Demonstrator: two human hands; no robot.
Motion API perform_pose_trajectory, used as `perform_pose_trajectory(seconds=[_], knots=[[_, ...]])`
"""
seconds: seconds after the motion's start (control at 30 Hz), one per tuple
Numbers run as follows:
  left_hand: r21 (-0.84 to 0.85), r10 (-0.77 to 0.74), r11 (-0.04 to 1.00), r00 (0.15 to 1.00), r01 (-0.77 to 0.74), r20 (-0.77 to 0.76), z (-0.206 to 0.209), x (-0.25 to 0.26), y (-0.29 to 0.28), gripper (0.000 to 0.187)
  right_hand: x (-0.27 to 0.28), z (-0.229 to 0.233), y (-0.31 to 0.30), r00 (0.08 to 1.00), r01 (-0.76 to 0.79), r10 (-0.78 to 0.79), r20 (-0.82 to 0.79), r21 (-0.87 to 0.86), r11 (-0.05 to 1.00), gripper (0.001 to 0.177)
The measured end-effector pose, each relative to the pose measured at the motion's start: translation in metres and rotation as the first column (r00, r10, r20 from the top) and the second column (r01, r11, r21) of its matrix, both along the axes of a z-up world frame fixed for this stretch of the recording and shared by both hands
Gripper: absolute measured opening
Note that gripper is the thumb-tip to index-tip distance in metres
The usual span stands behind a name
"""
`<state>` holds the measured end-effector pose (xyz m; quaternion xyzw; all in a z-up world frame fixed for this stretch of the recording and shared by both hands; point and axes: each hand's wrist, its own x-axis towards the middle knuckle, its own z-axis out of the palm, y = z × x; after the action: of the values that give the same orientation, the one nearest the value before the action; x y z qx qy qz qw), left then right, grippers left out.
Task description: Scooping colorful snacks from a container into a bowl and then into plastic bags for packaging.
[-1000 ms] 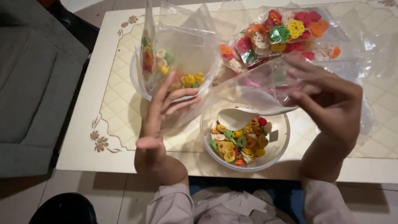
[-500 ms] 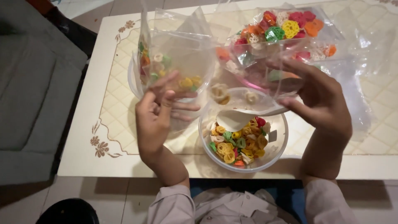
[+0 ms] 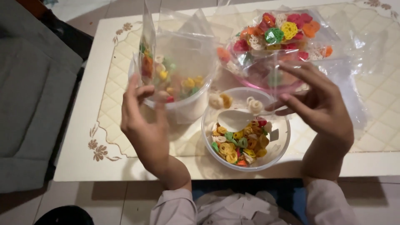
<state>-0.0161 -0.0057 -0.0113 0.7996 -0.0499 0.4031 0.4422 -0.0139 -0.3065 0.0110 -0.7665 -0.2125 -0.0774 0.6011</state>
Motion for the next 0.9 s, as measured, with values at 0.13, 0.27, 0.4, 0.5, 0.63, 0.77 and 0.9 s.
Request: perform_pose_trajectory(seconds=[0.13,0.27,0.4,0.5,0.63,0.77,0.9], knots=[[0.525,-0.108,0.838,0.988,0.152,-0.113,-0.007,-0.024,-0.028,0.106,-0.005,-0.009,0.013,0.988,-0.154,0.155,-0.004,-0.147,0.977,0.048],[0.881,0.069,0.440,0.971,0.177,-0.230,-0.029,-0.026,-0.067,0.168,-0.005,-0.014,0.032,0.942,-0.336,0.330,-0.062,-0.174,0.926,0.060],[0.774,-0.040,0.574,0.954,0.266,-0.298,-0.027,-0.005,-0.061,0.166,-0.003,-0.013,0.036,0.946,-0.324,0.317,-0.072,-0.150,0.934,0.057],[0.790,-0.087,0.543,0.955,0.284,-0.283,-0.028,0.003,-0.057,0.165,-0.007,-0.013,0.033,0.952,-0.302,0.304,-0.027,-0.227,0.926,0.060],[0.749,-0.205,0.565,0.938,0.347,-0.280,-0.021,0.005,-0.052,0.131,-0.008,-0.015,0.022,0.950,-0.224,0.286,0.127,-0.365,0.904,0.047],[0.672,-0.259,0.619,0.913,0.407,-0.314,-0.014,0.003,-0.040,0.122,-0.008,-0.009,0.011,0.894,-0.096,0.277,0.353,-0.453,0.886,0.028],[0.649,-0.257,0.668,0.932,0.364,-0.257,-0.004,-0.004,-0.030,0.120,0.009,-0.023,-0.002,0.880,0.003,0.227,0.417,-0.482,0.876,0.029]])
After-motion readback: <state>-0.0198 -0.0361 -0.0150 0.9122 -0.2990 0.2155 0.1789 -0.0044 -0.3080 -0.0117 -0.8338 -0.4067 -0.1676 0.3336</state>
